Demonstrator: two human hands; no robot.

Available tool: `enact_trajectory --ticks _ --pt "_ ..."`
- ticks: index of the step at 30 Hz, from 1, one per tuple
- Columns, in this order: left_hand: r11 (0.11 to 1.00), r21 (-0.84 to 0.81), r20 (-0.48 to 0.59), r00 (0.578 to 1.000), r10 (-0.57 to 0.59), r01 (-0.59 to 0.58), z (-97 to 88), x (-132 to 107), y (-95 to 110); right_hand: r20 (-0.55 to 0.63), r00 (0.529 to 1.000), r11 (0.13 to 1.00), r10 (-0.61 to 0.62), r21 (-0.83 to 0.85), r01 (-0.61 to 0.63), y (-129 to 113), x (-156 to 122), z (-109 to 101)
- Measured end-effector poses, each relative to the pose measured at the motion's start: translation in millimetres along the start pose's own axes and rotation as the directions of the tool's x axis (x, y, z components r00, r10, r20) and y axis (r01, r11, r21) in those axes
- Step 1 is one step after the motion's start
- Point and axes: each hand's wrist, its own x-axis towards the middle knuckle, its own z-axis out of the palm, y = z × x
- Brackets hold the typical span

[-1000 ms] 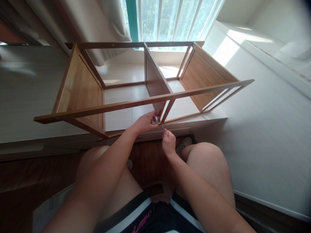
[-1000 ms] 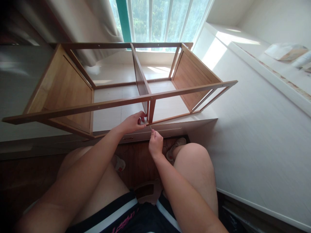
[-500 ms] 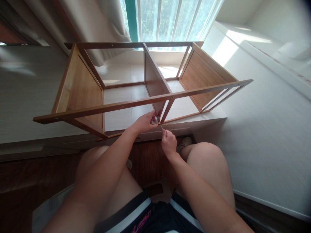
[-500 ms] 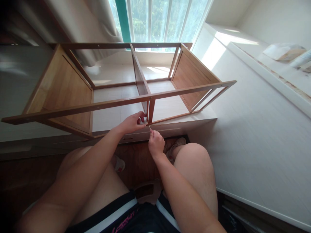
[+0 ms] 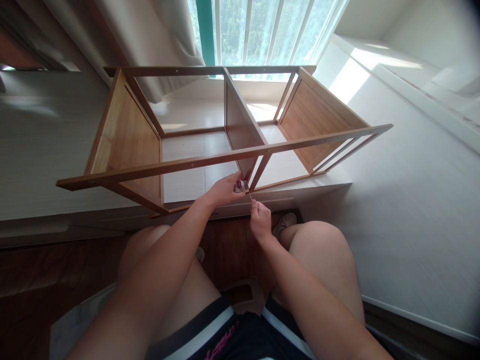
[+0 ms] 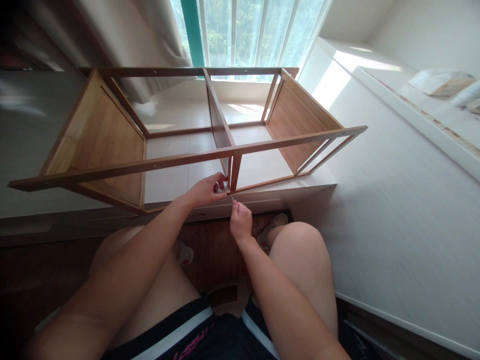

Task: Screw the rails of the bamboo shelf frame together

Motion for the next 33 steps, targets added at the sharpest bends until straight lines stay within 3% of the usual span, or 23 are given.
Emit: enact_trajectory --ticks 3,5,10,15,27,33 --pt "1.0 0.0 0.0 1.0 0.012 -0.012 0.2 0 -1 0.016 0.995 0.98 0.096 0.174 -0.097 1 2 4" --pt "1.0 -0.001 -0.005 1.0 0.017 -0.017 0.4 0 -2 0.061 0.98 0.92 0.188 0.338 -0.197 1 2 7" --pt "1.0 -0.001 -0.001 1.0 -0.004 0.004 0.8 0 -1 0.245 0.908 0.631 0.339 0.657 -0.413 -5 1 13" --pt "1.0 -0.008 0.003 1.0 -0.019 0.019 0.5 -1 0 0.388 0.849 0.394 0.358 0.762 -0.515 -14 -3 12" --pt "1.0 -0.012 0.001 1.0 0.002 -0.002 0.2 0 0 0.437 0.812 0.288 0.387 0.779 -0.557 -19 -1 9" --pt "1.0 -0.01 0.007 1.0 -0.014 0.014 -0.4 -1 2 0.451 0.803 0.296 0.388 0.765 -0.573 -22 0 7"
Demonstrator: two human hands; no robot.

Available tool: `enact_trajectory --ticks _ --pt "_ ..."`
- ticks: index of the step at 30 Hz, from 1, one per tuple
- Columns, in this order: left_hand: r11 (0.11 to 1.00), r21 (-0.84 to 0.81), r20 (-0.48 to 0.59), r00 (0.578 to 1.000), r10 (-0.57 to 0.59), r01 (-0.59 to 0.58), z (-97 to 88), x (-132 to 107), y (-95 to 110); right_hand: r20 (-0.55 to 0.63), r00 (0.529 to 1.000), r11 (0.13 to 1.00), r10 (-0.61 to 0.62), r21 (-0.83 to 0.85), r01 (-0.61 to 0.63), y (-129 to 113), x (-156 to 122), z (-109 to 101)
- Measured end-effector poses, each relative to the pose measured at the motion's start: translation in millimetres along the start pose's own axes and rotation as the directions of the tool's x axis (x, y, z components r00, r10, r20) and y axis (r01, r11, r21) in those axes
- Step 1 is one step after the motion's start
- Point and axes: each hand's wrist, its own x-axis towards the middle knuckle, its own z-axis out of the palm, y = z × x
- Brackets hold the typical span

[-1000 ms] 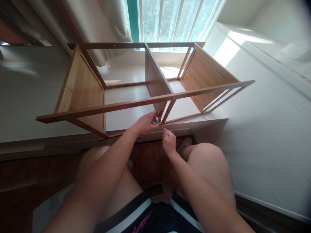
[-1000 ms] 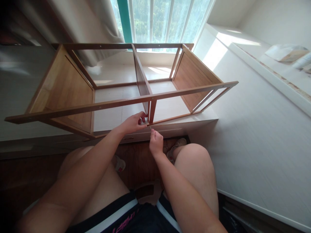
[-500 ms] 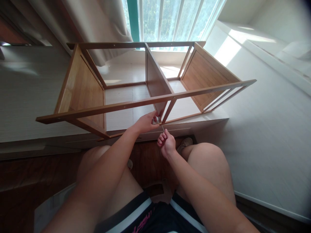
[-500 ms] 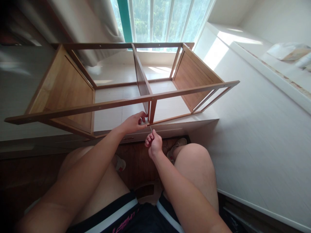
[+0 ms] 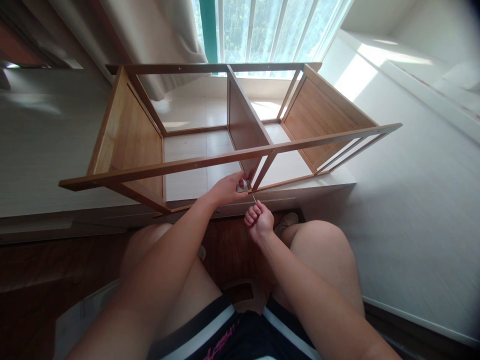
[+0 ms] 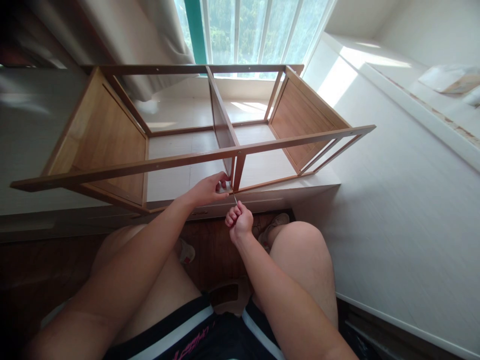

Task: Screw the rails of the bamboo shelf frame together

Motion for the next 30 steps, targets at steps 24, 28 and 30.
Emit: enact_trajectory --ticks 24,28,30 --pt "0.999 -0.012 -0.01 0.999 0.031 -0.031 1.0 1 -4 -0.006 0.975 0.955 -0.222 -0.205 0.216 10 3 -8" --pt "0.999 0.002 -0.016 0.999 0.039 -0.039 2.0 1 -5 0.012 0.971 0.948 -0.239 -0.213 0.236 10 3 -7" --pt "0.999 0.007 -0.014 0.999 0.039 -0.039 2.2 1 -5 0.015 0.969 0.947 -0.248 -0.205 0.246 10 3 -7"
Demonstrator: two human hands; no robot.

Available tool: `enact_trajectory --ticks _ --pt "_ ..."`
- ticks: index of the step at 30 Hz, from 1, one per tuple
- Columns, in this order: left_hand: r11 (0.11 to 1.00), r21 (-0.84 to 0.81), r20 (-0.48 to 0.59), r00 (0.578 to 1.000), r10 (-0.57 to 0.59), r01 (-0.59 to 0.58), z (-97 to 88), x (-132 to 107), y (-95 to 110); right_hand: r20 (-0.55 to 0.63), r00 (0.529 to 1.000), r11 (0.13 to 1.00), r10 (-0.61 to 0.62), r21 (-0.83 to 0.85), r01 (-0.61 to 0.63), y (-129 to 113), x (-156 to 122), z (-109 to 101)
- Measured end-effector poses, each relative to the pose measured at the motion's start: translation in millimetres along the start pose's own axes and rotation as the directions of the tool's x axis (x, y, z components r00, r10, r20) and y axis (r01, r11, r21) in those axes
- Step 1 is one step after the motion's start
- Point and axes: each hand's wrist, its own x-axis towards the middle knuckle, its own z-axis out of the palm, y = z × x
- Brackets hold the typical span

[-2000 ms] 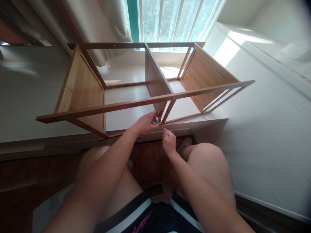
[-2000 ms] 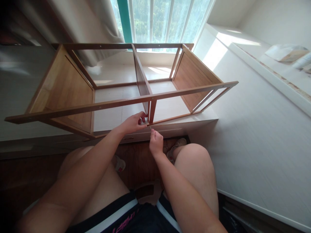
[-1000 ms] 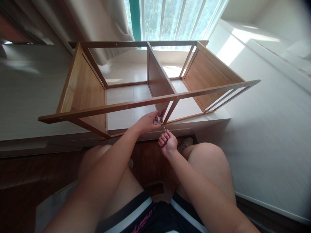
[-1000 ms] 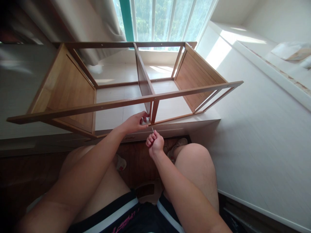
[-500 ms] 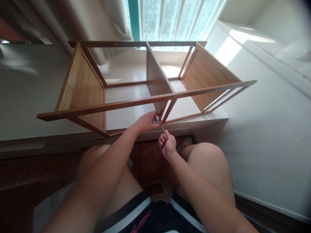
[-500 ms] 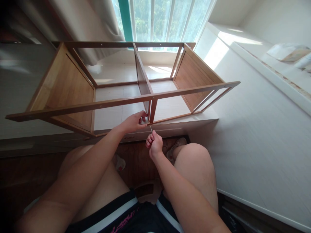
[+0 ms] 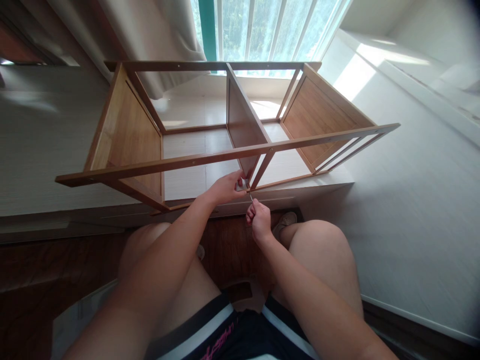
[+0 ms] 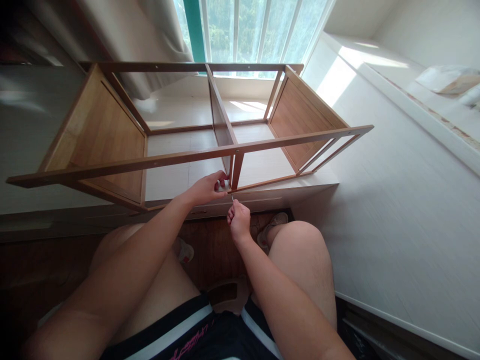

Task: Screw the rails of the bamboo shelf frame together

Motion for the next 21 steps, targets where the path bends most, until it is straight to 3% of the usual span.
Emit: enact_trajectory --ticks 21 --pt "1.0 -0.002 0.004 1.0 -0.014 0.014 -0.9 -0.2 0.8 -0.019 0.999 1.0 -0.028 0.001 0.028 -0.7 0.4 -2.0"
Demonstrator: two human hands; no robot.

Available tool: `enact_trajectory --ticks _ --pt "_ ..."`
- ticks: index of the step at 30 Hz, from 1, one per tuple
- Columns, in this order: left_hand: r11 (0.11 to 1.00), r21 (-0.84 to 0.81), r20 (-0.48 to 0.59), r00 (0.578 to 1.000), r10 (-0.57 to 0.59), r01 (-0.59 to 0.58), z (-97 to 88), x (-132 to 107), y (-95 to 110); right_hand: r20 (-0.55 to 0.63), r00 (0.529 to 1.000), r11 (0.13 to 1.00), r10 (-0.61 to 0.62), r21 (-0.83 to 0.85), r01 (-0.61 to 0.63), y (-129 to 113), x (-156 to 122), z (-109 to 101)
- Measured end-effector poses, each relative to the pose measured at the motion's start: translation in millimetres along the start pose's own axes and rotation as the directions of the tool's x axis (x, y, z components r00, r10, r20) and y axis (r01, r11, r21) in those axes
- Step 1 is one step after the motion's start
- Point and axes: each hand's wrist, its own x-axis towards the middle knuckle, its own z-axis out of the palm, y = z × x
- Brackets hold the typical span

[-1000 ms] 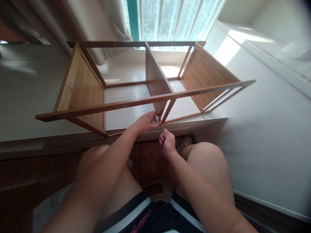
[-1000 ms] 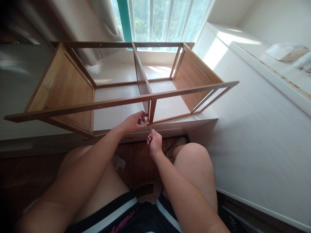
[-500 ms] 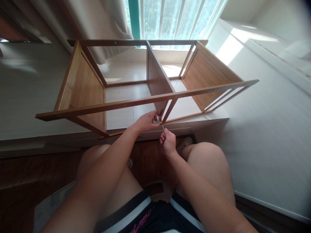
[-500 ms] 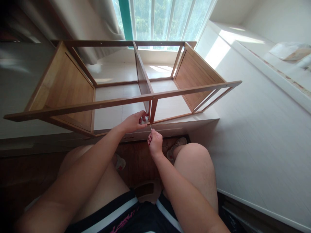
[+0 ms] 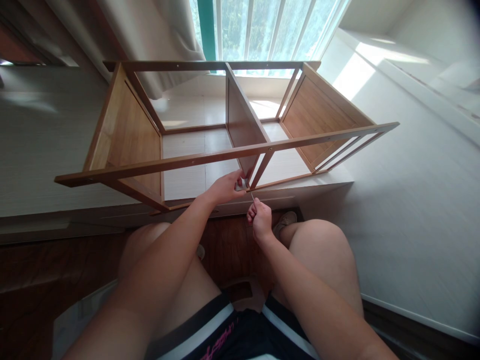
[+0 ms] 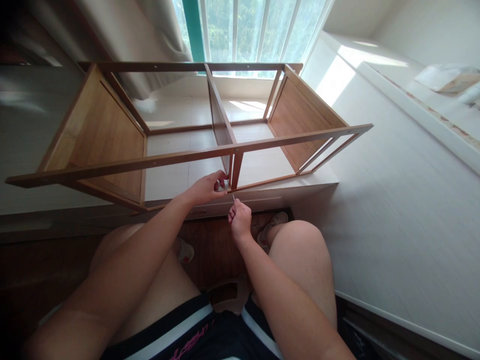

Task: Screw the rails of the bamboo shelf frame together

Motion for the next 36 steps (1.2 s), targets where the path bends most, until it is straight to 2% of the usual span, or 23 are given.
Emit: enact_trajectory --ticks 15,23,27,32,36 --pt "1.0 0.012 -0.011 1.0 0.015 -0.015 1.2 0 -2 -0.008 1.0 0.999 -0.017 -0.036 0.016 2 2 -1" --pt "1.0 0.009 -0.006 1.0 0.002 -0.002 1.2 0 -1 -0.046 0.998 0.967 -0.052 -0.253 0.038 4 2 -5" --pt "1.0 0.005 -0.002 1.0 -0.003 0.003 0.3 0 1 -0.036 0.99 0.922 -0.134 -0.37 0.111 0 -1 -6" --pt "1.0 0.005 -0.002 1.0 -0.009 0.009 -0.2 -1 2 -0.011 0.935 0.772 -0.355 -0.567 0.287 -8 -4 -9" --pt "1.0 0.004 -0.01 1.0 0.004 -0.004 0.1 0 1 0.006 0.916 0.706 -0.4 -0.636 0.313 -13 -3 -13"
